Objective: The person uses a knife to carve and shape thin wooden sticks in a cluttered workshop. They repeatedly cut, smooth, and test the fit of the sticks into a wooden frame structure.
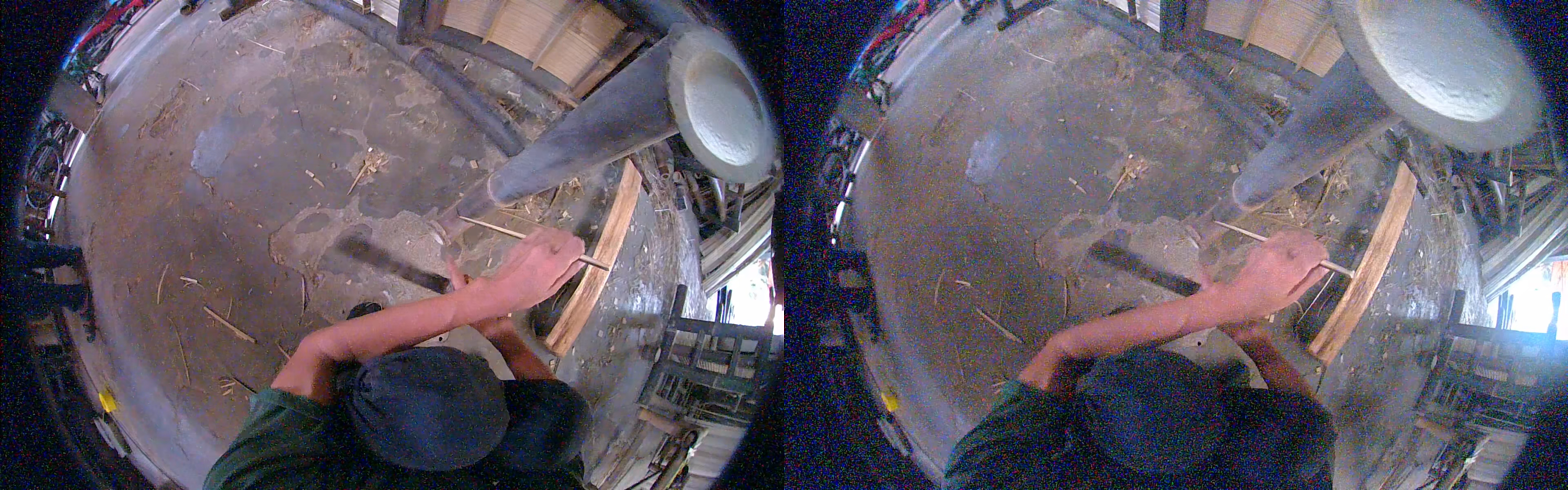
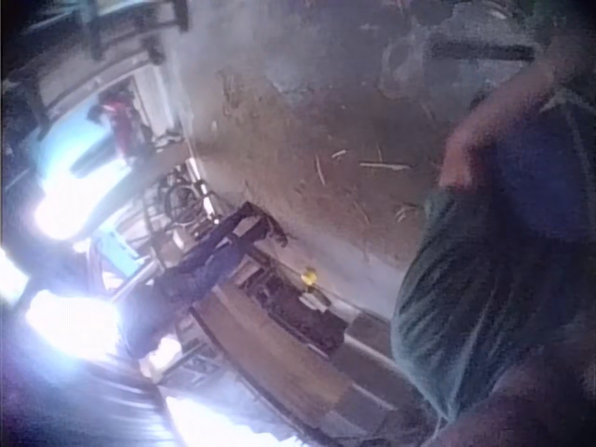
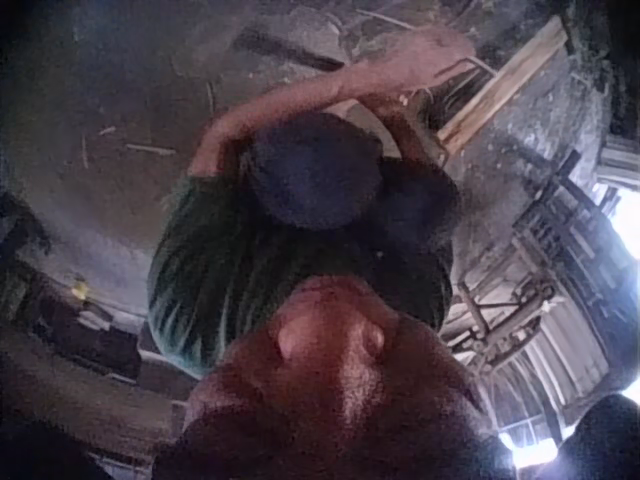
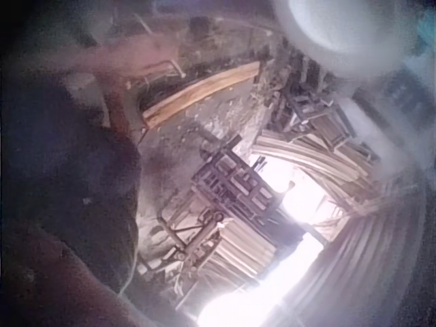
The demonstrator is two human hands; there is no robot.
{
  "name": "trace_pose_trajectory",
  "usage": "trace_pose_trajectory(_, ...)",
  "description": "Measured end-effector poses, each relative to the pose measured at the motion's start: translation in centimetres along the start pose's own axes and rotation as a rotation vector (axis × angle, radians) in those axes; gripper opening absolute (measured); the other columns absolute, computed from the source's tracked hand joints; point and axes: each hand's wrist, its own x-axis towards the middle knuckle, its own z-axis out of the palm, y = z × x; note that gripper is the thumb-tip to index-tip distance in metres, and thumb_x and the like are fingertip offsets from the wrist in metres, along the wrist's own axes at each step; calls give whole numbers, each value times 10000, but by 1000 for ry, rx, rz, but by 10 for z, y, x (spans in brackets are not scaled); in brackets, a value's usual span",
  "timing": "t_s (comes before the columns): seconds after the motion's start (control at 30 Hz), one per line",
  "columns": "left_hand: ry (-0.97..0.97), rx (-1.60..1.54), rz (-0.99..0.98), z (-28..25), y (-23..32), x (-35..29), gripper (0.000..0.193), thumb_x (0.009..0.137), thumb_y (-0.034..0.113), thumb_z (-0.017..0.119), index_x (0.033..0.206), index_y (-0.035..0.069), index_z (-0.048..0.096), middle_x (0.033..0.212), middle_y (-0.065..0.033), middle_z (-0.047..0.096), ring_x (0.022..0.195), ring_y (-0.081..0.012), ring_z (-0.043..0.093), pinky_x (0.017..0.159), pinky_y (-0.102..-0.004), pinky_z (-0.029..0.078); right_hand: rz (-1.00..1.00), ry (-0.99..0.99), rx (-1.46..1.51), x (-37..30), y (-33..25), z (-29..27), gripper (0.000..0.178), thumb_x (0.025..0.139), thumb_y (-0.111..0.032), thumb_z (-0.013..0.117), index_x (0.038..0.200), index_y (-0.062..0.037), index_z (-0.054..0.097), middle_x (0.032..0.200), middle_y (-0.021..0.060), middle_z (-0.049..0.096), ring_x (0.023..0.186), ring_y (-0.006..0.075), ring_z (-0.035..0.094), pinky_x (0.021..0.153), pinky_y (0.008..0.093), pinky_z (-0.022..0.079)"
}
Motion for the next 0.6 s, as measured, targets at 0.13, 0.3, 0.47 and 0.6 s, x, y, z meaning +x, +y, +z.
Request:
trace_pose_trajectory(0.13,-75,3,-46,1,2,-1,148,856,148,569,865,24,489,797,-170,544,786,-388,555,699,-475,442,38,-10,-18,16,14,-5,667,726,-241,719,1319,-103,446,799,136,650,717,303,639,642,406,506)
trace_pose_trajectory(0.3,-34,87,-47,2,-1,0,154,866,159,545,851,27,468,824,-165,546,799,-372,562,704,-471,447,31,-24,-18,17,14,-4,693,724,-254,721,1334,-115,425,809,137,652,728,310,639,657,417,501)
trace_pose_trajectory(0.47,-105,62,-89,3,-4,-4,169,852,177,560,862,30,476,837,-165,555,797,-362,566,689,-484,451,49,-35,-21,14,25,-7,719,721,-268,722,1350,-128,404,818,138,654,739,317,639,672,429,496)
trace_pose_trajectory(0.6,-87,76,-64,5,3,-11,170,828,173,584,851,33,490,821,-150,557,795,-358,568,685,-482,454,63,-37,-27,10,26,-9,740,719,-279,723,1362,-137,387,826,138,656,748,323,639,683,438,492)
